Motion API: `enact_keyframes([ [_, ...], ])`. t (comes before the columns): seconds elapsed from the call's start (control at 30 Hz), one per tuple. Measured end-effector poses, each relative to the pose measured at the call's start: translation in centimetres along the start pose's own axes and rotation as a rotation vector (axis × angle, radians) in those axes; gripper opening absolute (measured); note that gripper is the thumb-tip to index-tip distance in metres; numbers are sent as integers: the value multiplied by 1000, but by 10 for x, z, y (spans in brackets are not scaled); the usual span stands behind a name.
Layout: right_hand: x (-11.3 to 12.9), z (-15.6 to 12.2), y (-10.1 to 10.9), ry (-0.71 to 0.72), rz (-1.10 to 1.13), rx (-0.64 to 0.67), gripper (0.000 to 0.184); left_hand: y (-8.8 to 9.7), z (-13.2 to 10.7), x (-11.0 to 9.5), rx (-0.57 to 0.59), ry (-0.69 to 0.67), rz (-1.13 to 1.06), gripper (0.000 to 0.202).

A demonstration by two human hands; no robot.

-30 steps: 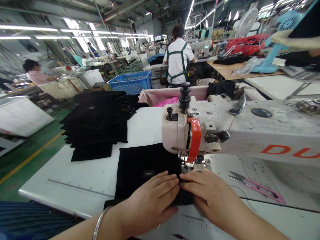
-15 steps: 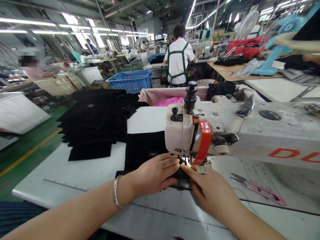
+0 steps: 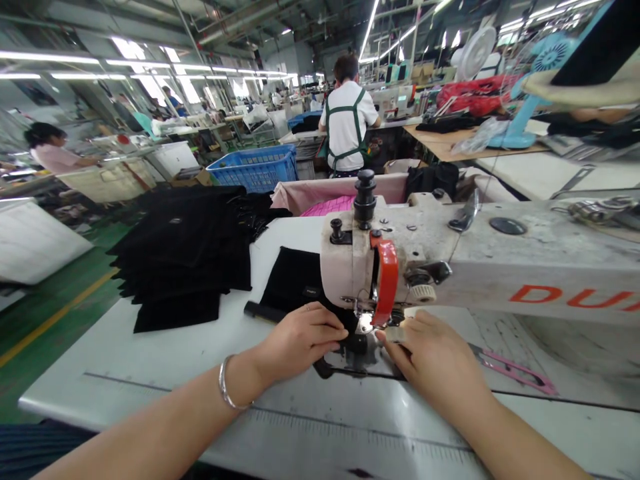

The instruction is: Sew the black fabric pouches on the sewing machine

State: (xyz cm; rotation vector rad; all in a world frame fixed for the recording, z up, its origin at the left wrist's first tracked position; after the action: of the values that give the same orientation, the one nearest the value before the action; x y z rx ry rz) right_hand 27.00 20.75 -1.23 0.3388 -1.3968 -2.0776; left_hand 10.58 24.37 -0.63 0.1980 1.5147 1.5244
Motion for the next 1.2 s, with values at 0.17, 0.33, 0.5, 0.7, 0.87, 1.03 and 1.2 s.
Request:
enact_keyframes([
  [0.17,24,1,-3,154,259,-56,15,-16,-4,-21,-82,145,-3,14],
  [0.33,26,-1,-9,157,330,-50,18,-15,-7,-28,-168,99,-9,12],
  [0.5,28,0,-7,198,298,-72,21,-13,-1,-28,-151,31,30,13],
  [0.7,24,3,-9,168,202,-74,24,-13,10,-16,-142,79,24,11],
  [0.87,21,6,-14,176,126,-68,27,-12,19,-6,-159,100,33,10],
  [1.03,18,8,-16,156,116,-80,31,-13,23,2,-177,123,34,10],
  [1.2,18,9,-16,144,100,-80,34,-14,24,5,-178,133,28,10],
])
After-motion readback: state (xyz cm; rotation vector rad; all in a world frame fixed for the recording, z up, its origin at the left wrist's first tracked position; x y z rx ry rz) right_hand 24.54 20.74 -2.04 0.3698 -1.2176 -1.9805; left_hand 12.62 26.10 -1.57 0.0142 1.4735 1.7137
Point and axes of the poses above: each hand's wrist, its own z-axis towards the middle knuckle, its own y-axis out of the back of the hand, x = y × z, the point moved 8 cm from there along z, towards the middle knuckle, and after that the axes turned 15 degrees about y, right-handed, at the moved point
